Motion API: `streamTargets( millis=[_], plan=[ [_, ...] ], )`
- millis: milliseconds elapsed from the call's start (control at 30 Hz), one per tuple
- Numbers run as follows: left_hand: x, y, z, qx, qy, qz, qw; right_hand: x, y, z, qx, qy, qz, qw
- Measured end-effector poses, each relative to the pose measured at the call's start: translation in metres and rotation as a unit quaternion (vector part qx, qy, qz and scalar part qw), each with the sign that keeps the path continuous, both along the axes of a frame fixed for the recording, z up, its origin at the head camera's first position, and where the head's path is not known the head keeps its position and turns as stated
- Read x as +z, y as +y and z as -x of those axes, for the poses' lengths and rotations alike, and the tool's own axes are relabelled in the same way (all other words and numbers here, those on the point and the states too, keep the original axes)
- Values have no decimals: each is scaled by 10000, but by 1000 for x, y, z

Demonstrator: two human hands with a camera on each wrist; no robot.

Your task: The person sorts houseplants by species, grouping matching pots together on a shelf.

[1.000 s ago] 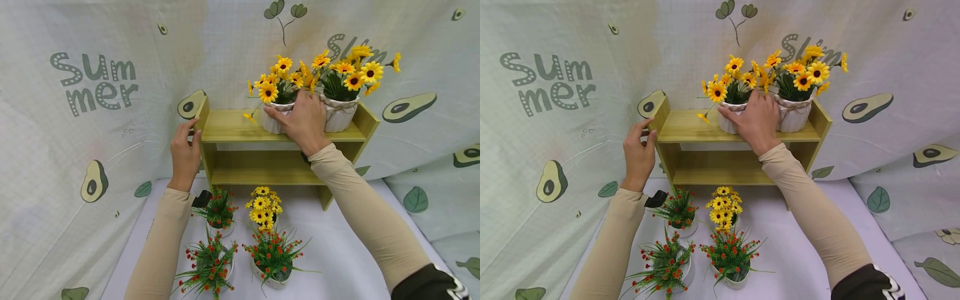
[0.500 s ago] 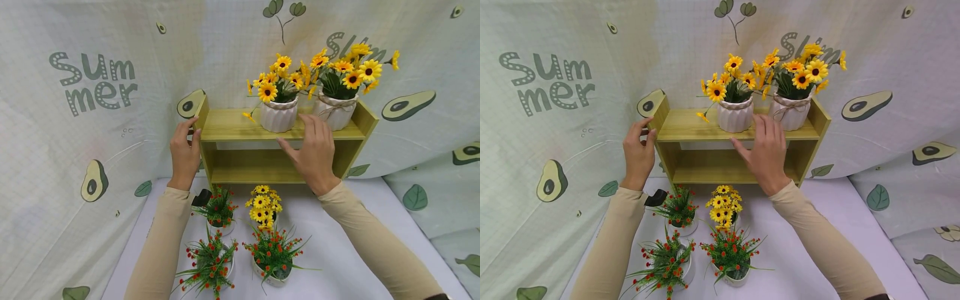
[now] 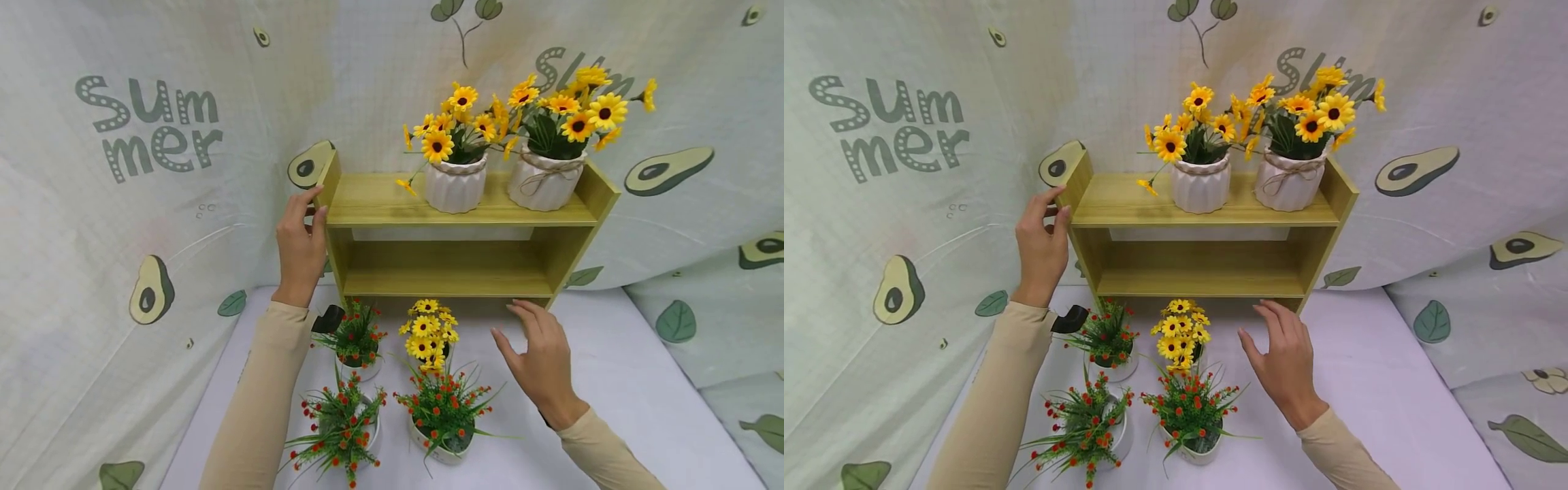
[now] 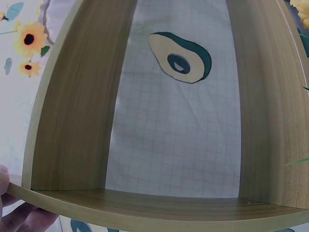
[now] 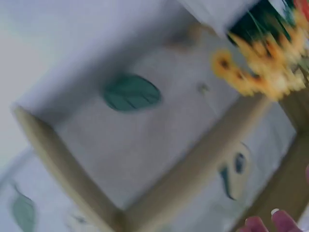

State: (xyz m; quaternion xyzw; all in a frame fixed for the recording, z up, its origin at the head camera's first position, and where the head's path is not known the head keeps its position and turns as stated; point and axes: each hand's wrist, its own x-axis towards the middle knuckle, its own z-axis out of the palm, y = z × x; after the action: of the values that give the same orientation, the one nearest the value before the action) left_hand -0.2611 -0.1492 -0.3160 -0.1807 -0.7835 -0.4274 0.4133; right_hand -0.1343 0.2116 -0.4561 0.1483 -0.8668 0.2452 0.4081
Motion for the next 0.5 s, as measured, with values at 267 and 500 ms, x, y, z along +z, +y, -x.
streamTargets(
  millis=[267, 500],
  plan=[
    [2, -1, -2, 52, -88, 24, 9999, -59, 8, -26, -159, -893, -335, 9953],
    [2, 1, -3, 64, -127, -23, 9999, -89, 0, -52, 94, -1835, -411, 9821]
  ],
)
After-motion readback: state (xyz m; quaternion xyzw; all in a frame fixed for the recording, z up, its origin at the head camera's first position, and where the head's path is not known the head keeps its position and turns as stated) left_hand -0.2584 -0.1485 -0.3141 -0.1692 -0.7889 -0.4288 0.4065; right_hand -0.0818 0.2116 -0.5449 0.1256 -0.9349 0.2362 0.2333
